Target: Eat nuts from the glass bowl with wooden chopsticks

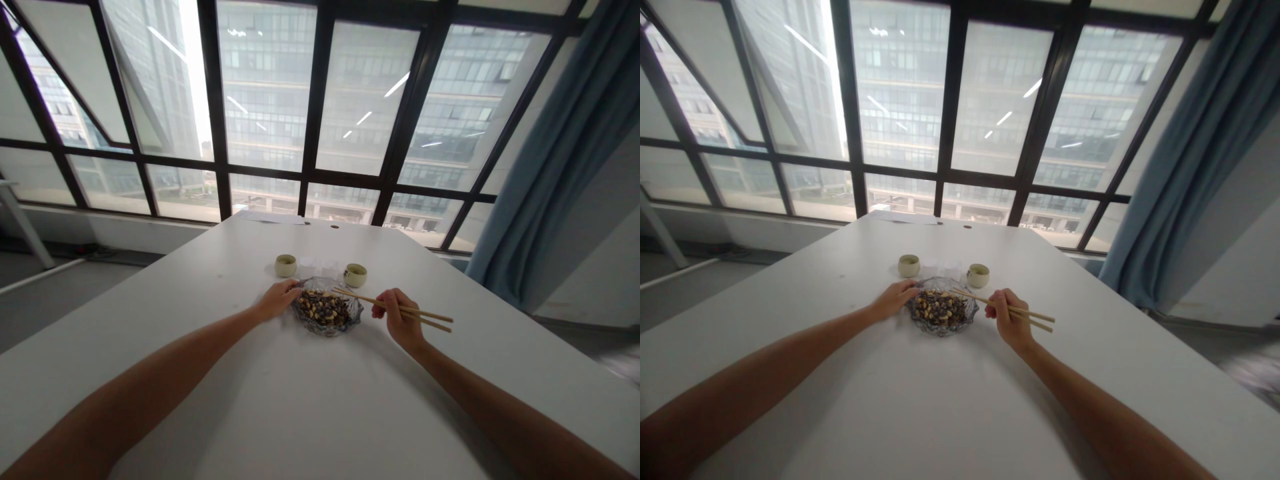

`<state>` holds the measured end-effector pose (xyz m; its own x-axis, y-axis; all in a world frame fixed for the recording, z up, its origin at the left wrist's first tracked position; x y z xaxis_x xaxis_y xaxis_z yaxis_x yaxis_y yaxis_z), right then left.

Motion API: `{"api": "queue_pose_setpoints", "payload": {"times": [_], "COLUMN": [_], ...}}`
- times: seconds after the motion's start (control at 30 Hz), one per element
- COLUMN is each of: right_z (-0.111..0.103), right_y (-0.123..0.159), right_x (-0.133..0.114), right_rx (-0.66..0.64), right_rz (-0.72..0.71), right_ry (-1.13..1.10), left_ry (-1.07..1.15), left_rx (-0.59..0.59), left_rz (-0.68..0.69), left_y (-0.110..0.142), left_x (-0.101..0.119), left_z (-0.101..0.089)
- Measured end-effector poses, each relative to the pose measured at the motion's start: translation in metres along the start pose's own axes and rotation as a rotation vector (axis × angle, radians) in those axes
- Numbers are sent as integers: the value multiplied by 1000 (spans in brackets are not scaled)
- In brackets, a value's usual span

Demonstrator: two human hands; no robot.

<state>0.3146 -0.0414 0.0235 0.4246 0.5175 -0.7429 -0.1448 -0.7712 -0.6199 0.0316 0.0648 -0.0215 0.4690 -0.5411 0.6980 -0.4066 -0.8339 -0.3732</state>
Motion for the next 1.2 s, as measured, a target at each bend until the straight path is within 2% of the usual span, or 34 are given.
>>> {"api": "queue_pose_setpoints", "payload": {"times": [0.23, 0.57, 0.67, 0.83, 1.2], "right_z": [13, 22, 23, 27, 33], "right_y": [-2, -7, -8, -11, -16], "right_x": [9, 28, 29, 11, 5], "right_rx": [-118, -129, -148, -191, -221], "right_rz": [43, 99, 61, -82, -131], "right_ry": [-68, -127, -28, 147, 192], "left_ry": [-8, -45, -46, -41, -58], "left_rx": [-5, 3, 3, 18, 27], "left_rz": [-2, 23, 13, -2, 6], "left_y": [1, 2, 2, 0, -1], "left_x": [3, 7, 6, 2, 3], "left_z": [-1, -4, -3, -3, -3]}}
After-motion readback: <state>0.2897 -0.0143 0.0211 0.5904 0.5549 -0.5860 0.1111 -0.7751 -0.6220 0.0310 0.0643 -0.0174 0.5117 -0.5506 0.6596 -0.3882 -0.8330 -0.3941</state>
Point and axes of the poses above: each hand's wrist, its own y-axis away from the middle knuckle, its own z-axis out of the palm, x = y × z, the point moved 5 cm from there along -y, towards the middle knuckle, and after that the axes turned 3 degrees about z, right-handed, at the moved point
